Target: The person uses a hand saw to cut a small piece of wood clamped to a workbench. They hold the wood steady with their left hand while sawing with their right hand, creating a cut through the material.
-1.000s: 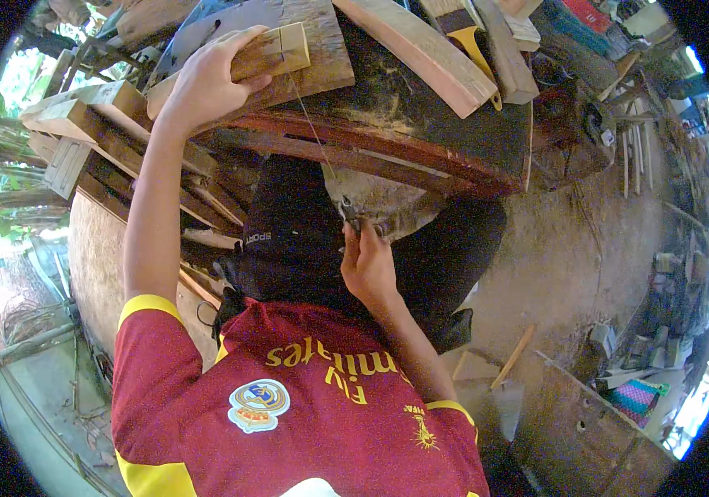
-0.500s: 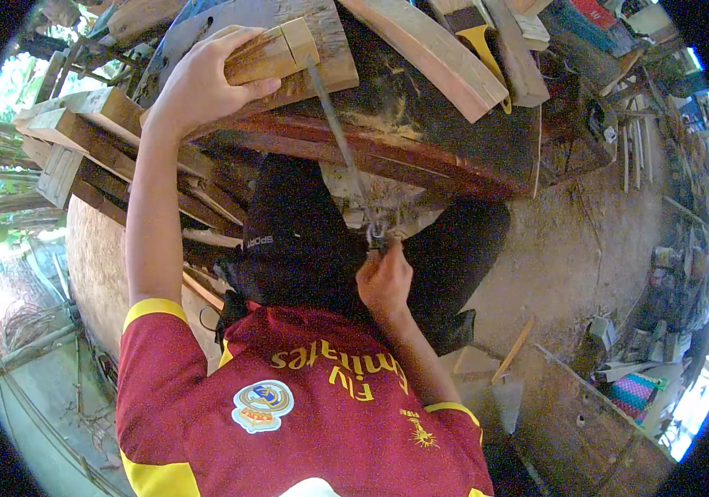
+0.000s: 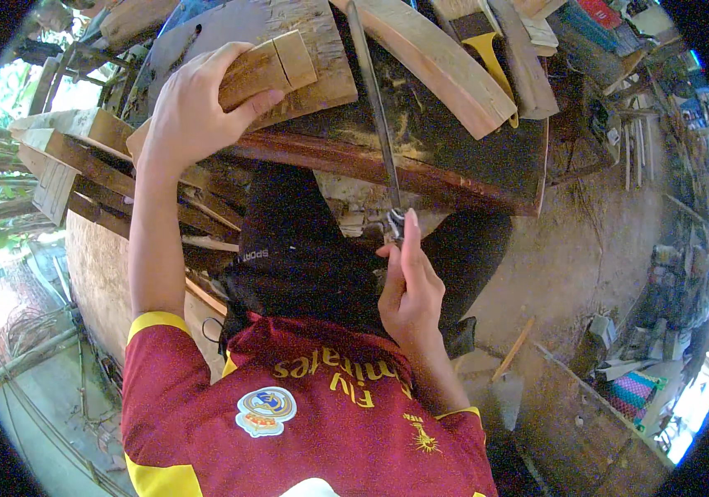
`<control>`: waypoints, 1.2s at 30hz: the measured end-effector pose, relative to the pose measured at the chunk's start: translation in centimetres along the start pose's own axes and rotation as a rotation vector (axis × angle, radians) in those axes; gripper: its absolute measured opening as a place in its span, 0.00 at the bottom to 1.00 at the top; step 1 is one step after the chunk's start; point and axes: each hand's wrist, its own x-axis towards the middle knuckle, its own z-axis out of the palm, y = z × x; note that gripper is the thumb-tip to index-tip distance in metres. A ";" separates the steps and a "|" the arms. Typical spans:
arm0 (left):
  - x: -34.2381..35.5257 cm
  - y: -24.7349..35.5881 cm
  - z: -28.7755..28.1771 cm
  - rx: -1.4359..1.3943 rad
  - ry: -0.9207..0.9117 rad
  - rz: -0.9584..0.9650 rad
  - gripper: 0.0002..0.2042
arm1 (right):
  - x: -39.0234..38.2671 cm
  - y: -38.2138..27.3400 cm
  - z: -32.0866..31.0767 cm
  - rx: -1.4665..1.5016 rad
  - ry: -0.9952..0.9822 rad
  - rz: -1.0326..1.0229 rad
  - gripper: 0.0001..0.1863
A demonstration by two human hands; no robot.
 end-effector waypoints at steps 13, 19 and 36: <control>0.6 0.4 0.3 0.065 0.231 0.128 0.23 | 2.8 -1.1 1.2 0.023 -0.098 -0.115 0.27; 1.9 1.2 -2.1 -0.014 -0.156 -0.145 0.25 | 1.1 -1.1 0.9 0.023 -0.150 -0.084 0.34; 3.0 1.1 -0.8 0.150 -0.237 -0.171 0.36 | 5.1 -1.3 5.3 -0.075 -0.025 -0.200 0.44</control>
